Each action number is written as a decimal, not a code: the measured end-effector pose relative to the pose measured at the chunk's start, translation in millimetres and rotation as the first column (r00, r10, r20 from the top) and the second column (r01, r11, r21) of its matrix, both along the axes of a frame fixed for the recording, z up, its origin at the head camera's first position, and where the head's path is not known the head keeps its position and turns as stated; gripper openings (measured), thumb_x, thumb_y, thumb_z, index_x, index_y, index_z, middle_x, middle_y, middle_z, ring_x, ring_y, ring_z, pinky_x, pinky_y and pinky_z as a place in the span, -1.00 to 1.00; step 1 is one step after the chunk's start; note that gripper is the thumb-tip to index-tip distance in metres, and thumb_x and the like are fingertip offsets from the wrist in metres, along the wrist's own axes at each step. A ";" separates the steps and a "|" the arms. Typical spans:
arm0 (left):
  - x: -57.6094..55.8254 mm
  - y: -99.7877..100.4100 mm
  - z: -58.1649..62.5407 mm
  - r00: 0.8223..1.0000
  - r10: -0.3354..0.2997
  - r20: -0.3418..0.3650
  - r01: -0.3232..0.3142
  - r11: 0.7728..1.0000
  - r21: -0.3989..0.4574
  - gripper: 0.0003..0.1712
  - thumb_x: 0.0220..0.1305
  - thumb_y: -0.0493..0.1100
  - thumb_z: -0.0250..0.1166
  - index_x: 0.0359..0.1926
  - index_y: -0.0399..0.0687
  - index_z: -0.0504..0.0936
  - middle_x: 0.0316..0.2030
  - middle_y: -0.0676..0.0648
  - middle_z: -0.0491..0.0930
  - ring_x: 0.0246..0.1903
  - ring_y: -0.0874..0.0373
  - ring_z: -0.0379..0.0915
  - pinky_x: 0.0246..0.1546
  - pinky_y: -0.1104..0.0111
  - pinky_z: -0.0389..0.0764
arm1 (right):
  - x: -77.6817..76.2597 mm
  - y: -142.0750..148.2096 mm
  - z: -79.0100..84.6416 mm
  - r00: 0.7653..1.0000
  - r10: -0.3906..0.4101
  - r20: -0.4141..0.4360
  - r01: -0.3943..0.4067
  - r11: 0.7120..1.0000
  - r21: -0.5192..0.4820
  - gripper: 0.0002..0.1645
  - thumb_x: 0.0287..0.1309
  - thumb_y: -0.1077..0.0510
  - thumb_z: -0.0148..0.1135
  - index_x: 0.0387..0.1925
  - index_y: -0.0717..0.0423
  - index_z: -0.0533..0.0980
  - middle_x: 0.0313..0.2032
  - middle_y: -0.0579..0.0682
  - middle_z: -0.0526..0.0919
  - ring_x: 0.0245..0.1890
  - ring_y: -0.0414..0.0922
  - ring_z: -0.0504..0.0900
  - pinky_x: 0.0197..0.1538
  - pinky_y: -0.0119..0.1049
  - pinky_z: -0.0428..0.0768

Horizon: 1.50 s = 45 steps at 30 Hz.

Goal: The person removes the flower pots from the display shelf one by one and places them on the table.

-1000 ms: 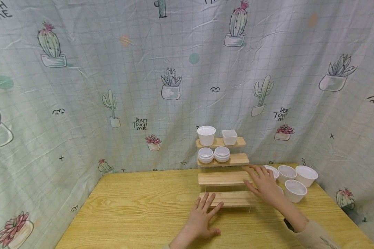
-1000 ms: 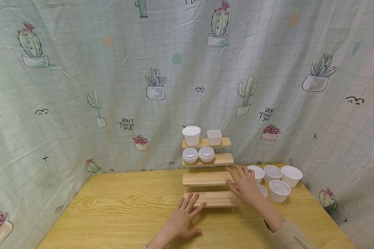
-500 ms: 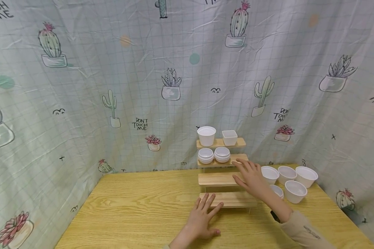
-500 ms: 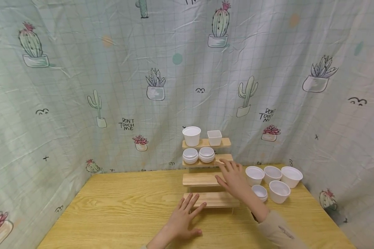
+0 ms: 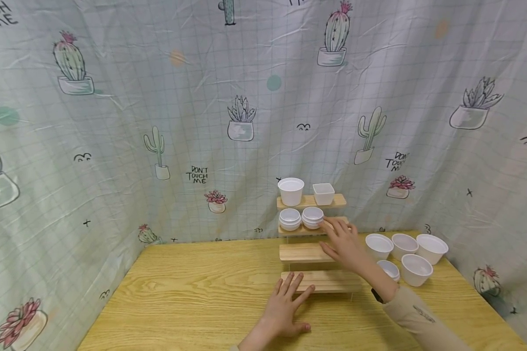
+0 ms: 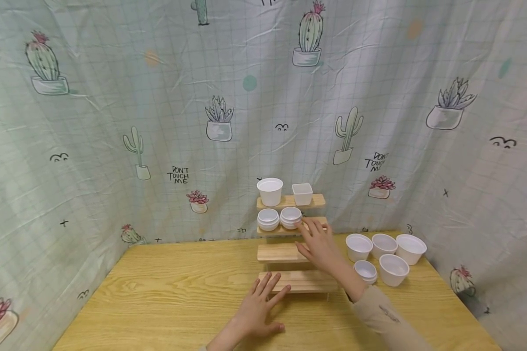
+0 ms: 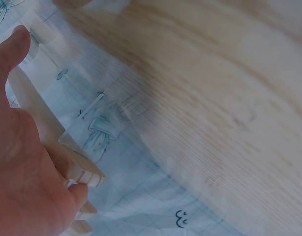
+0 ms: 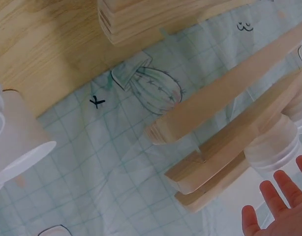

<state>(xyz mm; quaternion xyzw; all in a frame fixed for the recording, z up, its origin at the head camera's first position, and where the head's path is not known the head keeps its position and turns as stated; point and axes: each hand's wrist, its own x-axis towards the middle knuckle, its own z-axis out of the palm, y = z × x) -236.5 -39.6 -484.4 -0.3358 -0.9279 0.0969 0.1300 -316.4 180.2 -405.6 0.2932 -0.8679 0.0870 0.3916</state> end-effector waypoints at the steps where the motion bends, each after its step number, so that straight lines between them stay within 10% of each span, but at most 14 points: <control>1: 0.3 -0.3 0.5 1.000 -0.002 -0.004 0.002 1.000 0.001 -0.05 -0.03 0.51 -0.03 0.36 0.37 -0.09 0.38 -0.05 -0.06 0.35 -0.01 -0.07 0.25 0.17 0.20 | -1.3 -1.0 0.3 1.000 -0.001 0.001 0.001 1.000 0.003 -0.36 -0.14 0.07 0.32 0.06 0.14 0.40 0.04 0.15 0.44 -0.01 0.07 0.40 -0.15 0.11 0.34; 45: -1.1 -0.1 -2.2 0.999 -0.016 -0.034 0.016 1.000 0.006 -0.03 -0.05 0.52 -0.03 0.36 0.35 -0.07 0.36 -0.08 -0.02 0.34 -0.01 -0.05 0.25 0.17 0.19 | -40.9 -28.3 13.8 0.989 -0.066 0.132 0.062 0.998 0.029 -0.34 0.00 0.00 0.25 0.18 -0.03 0.32 0.13 0.18 0.38 0.06 0.16 0.34 -0.10 0.13 0.35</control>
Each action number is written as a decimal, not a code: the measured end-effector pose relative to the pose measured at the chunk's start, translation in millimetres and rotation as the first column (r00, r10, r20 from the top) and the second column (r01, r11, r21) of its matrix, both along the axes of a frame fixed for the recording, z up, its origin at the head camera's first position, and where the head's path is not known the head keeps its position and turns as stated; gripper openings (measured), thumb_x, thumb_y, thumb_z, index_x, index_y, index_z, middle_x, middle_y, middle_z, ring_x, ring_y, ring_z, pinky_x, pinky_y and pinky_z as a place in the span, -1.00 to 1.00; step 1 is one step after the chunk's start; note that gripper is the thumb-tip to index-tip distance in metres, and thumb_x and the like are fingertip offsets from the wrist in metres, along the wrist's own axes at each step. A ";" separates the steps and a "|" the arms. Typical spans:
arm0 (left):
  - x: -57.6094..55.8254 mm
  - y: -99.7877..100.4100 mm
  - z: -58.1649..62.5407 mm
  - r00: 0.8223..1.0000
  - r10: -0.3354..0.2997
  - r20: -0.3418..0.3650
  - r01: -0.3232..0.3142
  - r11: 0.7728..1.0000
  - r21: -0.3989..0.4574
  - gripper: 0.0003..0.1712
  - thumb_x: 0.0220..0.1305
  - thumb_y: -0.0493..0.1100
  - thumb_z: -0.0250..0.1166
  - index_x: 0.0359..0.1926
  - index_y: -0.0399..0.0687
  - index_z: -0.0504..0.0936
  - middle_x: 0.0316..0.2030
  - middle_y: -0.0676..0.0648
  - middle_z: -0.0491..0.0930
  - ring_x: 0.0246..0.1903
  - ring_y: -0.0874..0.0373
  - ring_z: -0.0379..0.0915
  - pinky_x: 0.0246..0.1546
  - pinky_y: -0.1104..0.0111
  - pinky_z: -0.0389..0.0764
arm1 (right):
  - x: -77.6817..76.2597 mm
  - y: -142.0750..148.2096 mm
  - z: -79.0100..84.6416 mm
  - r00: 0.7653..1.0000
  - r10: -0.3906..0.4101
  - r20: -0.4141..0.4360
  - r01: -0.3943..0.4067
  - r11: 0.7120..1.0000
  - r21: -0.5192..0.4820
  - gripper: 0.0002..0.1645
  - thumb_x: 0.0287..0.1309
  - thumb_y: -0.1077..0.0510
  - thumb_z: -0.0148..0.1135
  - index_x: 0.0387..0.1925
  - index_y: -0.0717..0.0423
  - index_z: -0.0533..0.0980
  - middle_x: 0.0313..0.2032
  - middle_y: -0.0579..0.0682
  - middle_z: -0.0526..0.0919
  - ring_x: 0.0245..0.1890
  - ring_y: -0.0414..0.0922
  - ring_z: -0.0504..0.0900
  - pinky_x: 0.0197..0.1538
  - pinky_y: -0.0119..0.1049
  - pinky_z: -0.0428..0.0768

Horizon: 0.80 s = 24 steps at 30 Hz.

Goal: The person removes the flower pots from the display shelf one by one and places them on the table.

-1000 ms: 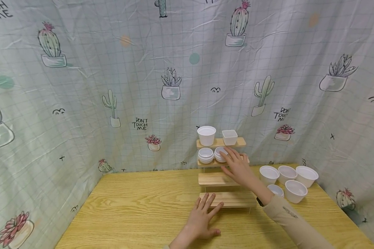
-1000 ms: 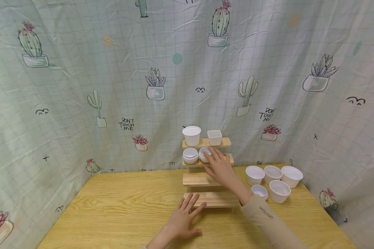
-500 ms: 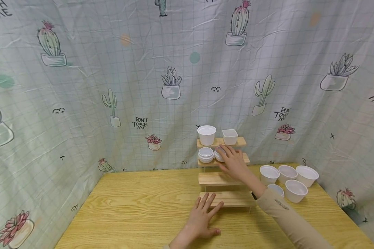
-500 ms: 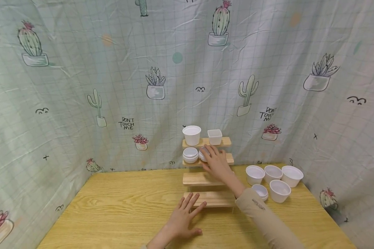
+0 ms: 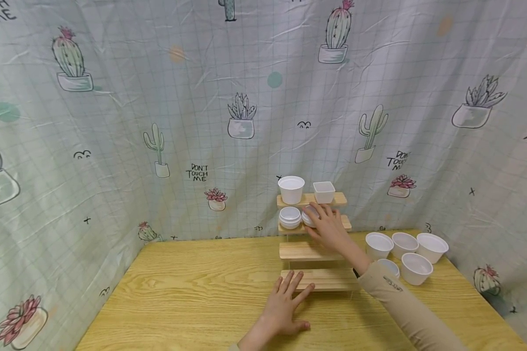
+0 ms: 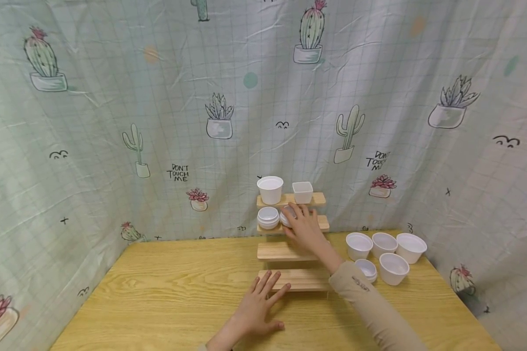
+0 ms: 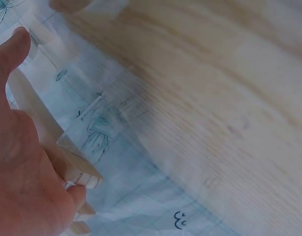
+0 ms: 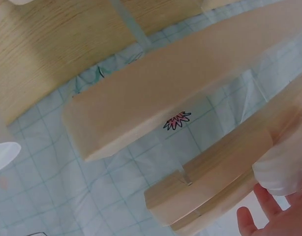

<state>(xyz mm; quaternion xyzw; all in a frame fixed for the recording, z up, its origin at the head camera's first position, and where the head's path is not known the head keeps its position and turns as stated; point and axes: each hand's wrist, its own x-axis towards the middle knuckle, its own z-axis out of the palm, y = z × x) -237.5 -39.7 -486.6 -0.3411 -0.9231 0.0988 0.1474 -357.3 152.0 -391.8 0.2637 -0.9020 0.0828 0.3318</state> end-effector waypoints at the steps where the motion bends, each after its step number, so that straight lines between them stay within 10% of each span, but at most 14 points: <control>1: -0.2 0.1 -0.5 1.000 0.002 0.000 -0.002 1.000 -0.002 -0.03 -0.05 0.52 -0.03 0.36 0.35 -0.08 0.36 -0.08 -0.02 0.34 -0.01 -0.06 0.25 0.17 0.19 | -0.5 -0.2 -0.1 1.000 -0.001 -0.007 0.001 1.000 0.001 -0.34 0.00 0.00 0.25 0.18 -0.04 0.32 0.12 0.17 0.39 0.05 0.16 0.35 -0.11 0.13 0.35; 24: 0.3 0.3 3.3 1.000 0.001 0.005 -0.001 1.000 0.002 -0.03 -0.06 0.52 -0.02 0.36 0.36 -0.06 0.36 -0.07 0.00 0.34 0.00 -0.04 0.24 0.17 0.21 | -0.6 4.5 -2.8 0.996 0.015 -0.087 -0.016 1.000 -0.007 -0.37 -0.04 0.01 0.28 0.13 -0.07 0.37 0.03 0.17 0.44 0.00 0.14 0.38 -0.15 0.12 0.36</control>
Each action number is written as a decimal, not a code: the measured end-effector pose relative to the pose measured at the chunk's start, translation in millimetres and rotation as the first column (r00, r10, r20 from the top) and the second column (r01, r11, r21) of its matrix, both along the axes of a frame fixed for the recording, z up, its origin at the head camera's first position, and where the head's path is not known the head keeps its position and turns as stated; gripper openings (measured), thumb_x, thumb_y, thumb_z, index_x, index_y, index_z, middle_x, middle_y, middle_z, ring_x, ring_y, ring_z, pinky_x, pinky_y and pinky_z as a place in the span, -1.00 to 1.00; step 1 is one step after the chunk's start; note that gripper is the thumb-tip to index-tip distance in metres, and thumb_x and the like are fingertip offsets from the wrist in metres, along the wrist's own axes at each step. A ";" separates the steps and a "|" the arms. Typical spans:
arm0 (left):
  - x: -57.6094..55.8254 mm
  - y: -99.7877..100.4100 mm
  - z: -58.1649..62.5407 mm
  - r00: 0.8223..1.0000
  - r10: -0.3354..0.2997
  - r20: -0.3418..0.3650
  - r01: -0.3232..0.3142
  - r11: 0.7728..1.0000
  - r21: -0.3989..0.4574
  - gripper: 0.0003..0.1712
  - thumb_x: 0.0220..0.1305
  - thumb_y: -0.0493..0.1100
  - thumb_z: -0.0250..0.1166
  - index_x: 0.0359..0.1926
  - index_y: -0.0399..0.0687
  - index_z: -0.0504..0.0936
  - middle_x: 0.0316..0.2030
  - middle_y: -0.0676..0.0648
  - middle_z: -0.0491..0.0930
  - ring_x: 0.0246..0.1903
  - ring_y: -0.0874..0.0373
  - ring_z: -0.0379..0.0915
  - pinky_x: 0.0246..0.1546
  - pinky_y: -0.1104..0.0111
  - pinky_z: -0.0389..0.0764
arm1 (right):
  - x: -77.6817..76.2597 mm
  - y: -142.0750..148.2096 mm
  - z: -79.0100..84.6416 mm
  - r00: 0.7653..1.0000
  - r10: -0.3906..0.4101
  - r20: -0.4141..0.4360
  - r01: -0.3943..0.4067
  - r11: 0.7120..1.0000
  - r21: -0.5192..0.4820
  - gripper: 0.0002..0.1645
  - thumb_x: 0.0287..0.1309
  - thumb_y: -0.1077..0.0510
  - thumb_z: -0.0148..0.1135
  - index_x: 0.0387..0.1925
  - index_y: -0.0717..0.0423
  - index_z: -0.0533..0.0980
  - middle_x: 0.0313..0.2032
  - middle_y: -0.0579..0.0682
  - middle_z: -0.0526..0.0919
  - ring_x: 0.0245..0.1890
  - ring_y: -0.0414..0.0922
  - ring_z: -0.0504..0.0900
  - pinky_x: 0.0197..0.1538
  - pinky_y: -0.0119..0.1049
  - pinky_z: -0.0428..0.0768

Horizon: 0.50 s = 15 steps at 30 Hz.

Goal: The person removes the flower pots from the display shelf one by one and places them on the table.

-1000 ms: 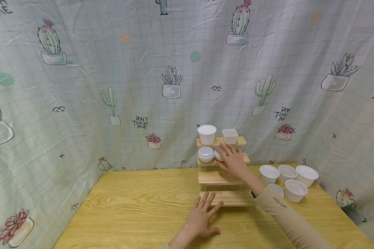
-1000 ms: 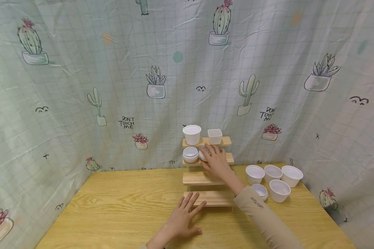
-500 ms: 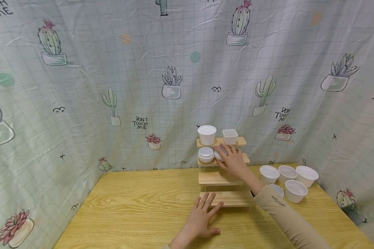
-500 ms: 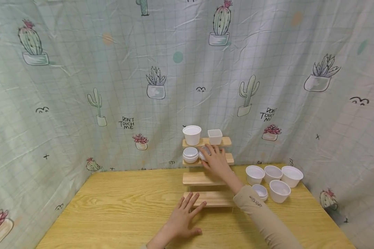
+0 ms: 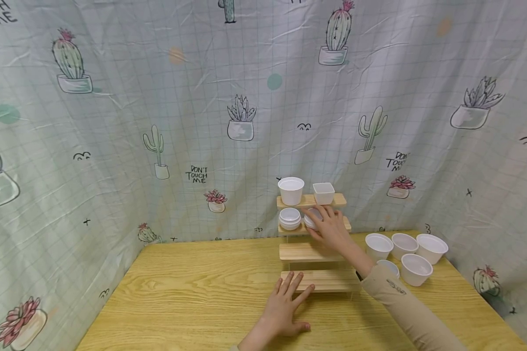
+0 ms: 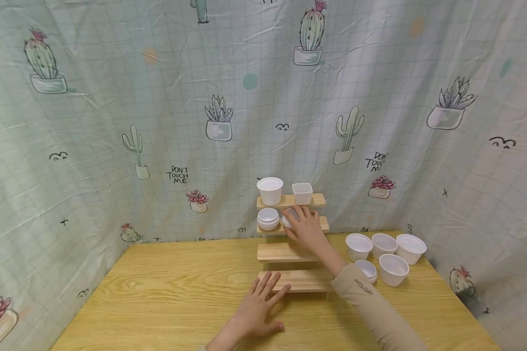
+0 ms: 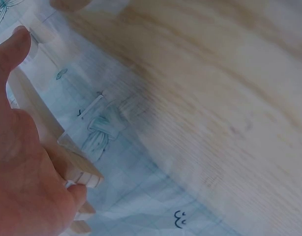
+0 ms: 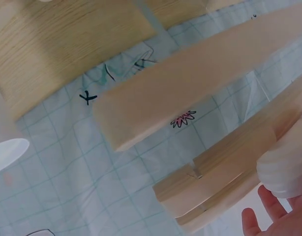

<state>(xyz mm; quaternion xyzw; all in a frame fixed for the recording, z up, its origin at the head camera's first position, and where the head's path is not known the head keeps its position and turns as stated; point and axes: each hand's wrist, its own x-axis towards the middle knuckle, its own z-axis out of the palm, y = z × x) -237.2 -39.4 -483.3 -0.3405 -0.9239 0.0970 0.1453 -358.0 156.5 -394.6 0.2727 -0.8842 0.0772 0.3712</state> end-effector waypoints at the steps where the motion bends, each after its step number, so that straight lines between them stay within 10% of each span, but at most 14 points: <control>1: 0.0 0.1 0.0 1.000 0.000 -0.001 0.000 1.000 0.000 -0.03 -0.06 0.52 -0.02 0.35 0.36 -0.06 0.36 -0.07 0.00 0.34 0.00 -0.04 0.24 0.17 0.22 | 0.4 0.6 -0.3 1.000 0.004 -0.010 -0.004 1.000 0.000 -0.37 -0.05 0.01 0.29 0.13 -0.06 0.38 0.02 0.18 0.45 -0.01 0.15 0.38 -0.16 0.11 0.37; 15: -1.1 0.6 -2.7 1.000 0.006 0.003 -0.006 1.000 -0.007 -0.03 -0.04 0.52 -0.03 0.36 0.34 -0.07 0.37 -0.07 -0.03 0.34 -0.02 -0.06 0.25 0.16 0.22 | 10.2 10.1 -4.0 0.996 0.041 -0.080 -0.040 0.999 0.005 -0.37 -0.13 0.00 0.34 0.06 -0.02 0.41 0.01 0.20 0.44 -0.06 0.16 0.40 -0.22 0.12 0.40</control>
